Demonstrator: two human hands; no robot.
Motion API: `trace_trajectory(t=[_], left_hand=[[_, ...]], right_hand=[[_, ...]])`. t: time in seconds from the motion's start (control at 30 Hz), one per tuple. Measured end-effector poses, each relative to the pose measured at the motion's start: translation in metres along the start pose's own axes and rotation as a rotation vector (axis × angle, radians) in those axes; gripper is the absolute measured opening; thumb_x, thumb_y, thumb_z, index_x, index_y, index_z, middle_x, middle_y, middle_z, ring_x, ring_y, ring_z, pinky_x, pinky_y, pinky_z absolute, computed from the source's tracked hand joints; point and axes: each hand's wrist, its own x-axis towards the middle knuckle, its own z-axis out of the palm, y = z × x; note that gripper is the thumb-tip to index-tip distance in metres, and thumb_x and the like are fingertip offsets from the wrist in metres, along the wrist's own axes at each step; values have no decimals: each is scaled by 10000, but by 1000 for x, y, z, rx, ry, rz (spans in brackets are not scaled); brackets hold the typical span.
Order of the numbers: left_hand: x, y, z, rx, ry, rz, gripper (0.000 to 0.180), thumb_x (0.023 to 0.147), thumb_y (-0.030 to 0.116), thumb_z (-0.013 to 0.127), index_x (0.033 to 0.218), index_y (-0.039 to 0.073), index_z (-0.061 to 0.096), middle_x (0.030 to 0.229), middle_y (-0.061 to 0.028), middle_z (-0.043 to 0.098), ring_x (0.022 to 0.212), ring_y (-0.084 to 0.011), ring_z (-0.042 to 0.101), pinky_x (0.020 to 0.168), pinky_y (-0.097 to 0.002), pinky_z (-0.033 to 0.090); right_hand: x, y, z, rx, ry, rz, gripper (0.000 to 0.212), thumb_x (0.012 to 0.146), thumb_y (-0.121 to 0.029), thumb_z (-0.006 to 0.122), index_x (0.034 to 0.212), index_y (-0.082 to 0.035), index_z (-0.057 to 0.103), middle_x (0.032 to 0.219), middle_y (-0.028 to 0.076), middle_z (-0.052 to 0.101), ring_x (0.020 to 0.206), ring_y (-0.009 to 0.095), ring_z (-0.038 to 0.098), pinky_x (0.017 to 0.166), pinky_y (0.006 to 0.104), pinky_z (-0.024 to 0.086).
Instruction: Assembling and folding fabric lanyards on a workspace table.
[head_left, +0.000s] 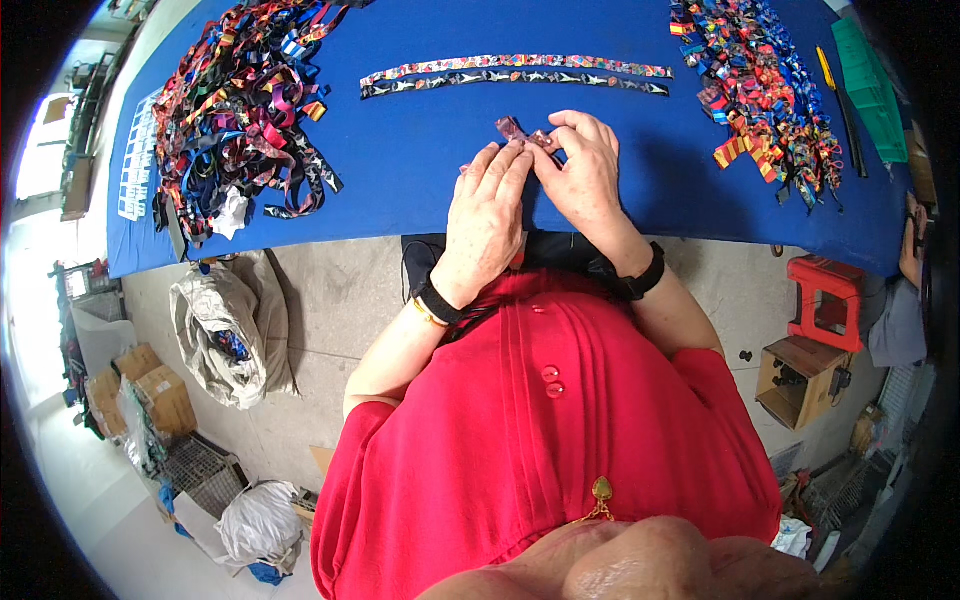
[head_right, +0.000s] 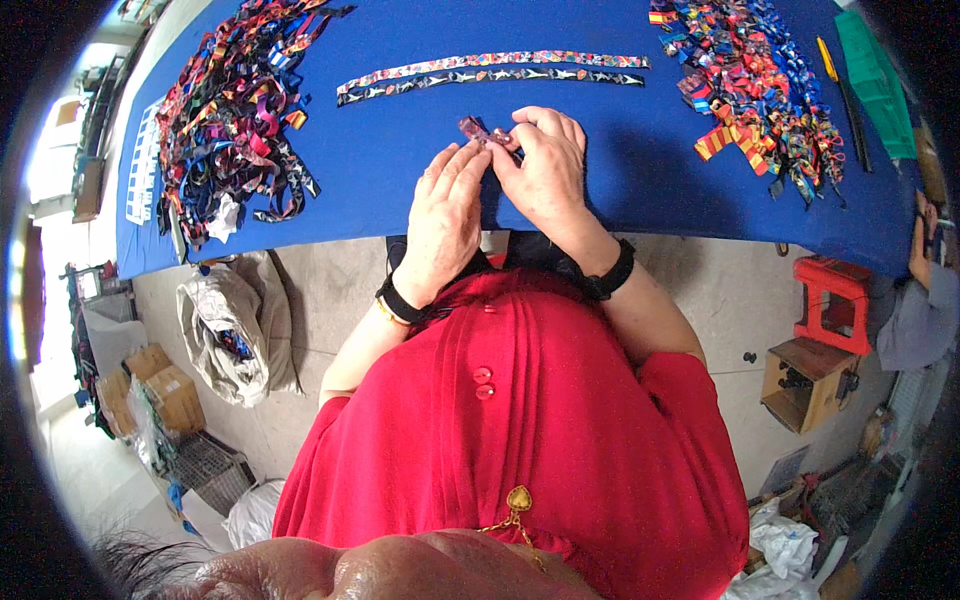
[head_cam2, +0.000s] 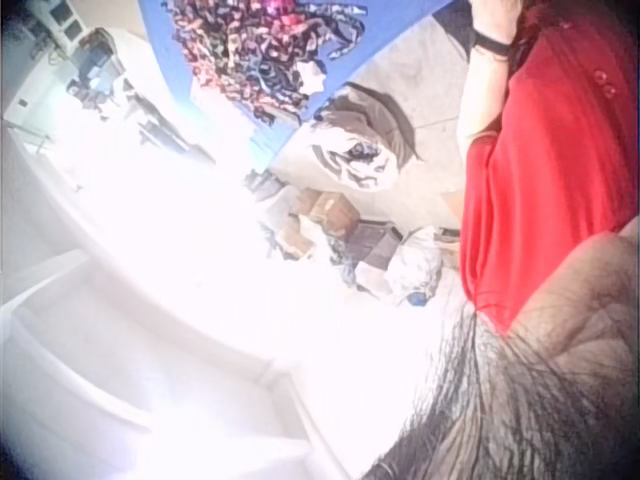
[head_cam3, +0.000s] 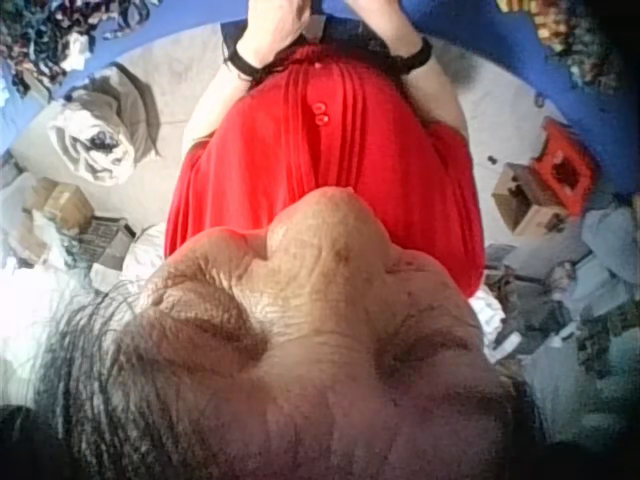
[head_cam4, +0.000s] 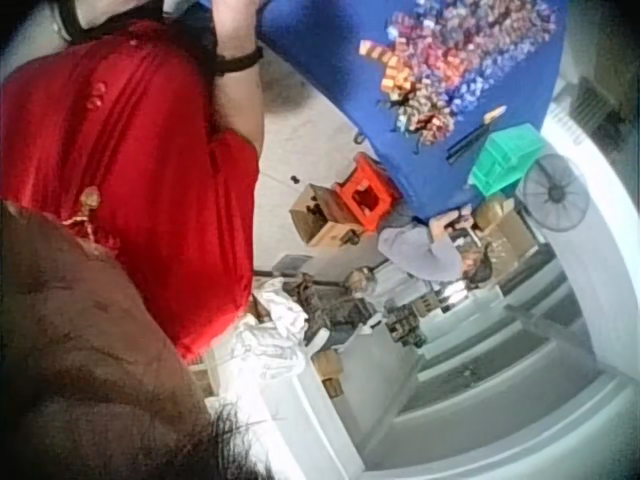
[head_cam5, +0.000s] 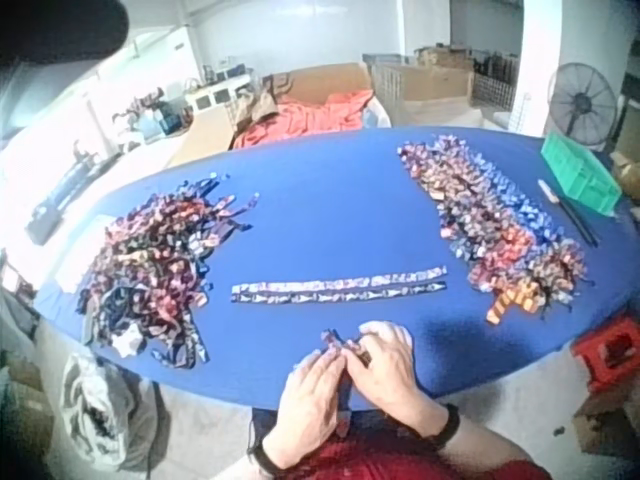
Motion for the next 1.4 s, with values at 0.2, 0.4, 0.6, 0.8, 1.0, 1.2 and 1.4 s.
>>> trace_trajectory(t=[0.2,0.4,0.6,0.8,1.0,1.2,1.4], left_hand=[[1,-7,13,126,-127,-12,685,752,-15,615,1423,16,482,1407,-168,535,1296,-379,497,1063,-515,407],[7,-4,9,141,-129,17,649,762,-35,570,1406,32,513,1371,-153,561,1244,-343,531,1014,-456,420],[11,-1,12,239,-171,33,651,765,-9,576,1412,34,514,1358,-145,556,1231,-327,522,1000,-438,419],[12,-1,11,283,-179,42,647,779,4,581,1422,37,509,1362,-143,551,1228,-323,522,994,-434,422],[13,2,11,282,-197,35,640,790,-3,574,1425,36,504,1381,-148,534,1245,-328,509,998,-441,419],[11,0,12,261,-192,31,607,811,28,574,1414,10,501,1392,-184,515,1258,-349,497,1025,-465,409],[7,-3,17,268,-190,25,546,832,74,579,1368,-15,527,1404,-208,505,1271,-377,487,1049,-498,400]], right_hand=[[0,0,-6,23,-29,16,236,808,-158,738,995,-36,662,1149,137,664,1119,331,596,1011,454,408],[-7,11,-28,136,-96,25,298,842,-95,700,1127,-28,647,1195,163,658,1154,346,606,1030,445,431],[-21,6,-49,67,-112,-106,174,869,-136,707,1021,-56,684,1155,160,657,1146,368,600,1021,478,425],[-30,-3,-57,56,-197,-152,110,855,-132,703,919,-58,654,1059,122,641,1077,326,606,957,460,445],[-26,-5,-63,49,-210,-202,121,845,-135,709,918,-63,644,1029,108,632,1048,314,601,933,447,450],[-18,-9,-61,56,-208,-181,255,876,-149,682,1120,-83,655,996,92,614,989,300,594,870,439,456],[-9,-14,-50,-98,-292,-216,403,898,-117,656,1301,-117,639,936,85,566,913,294,554,830,415,457]])
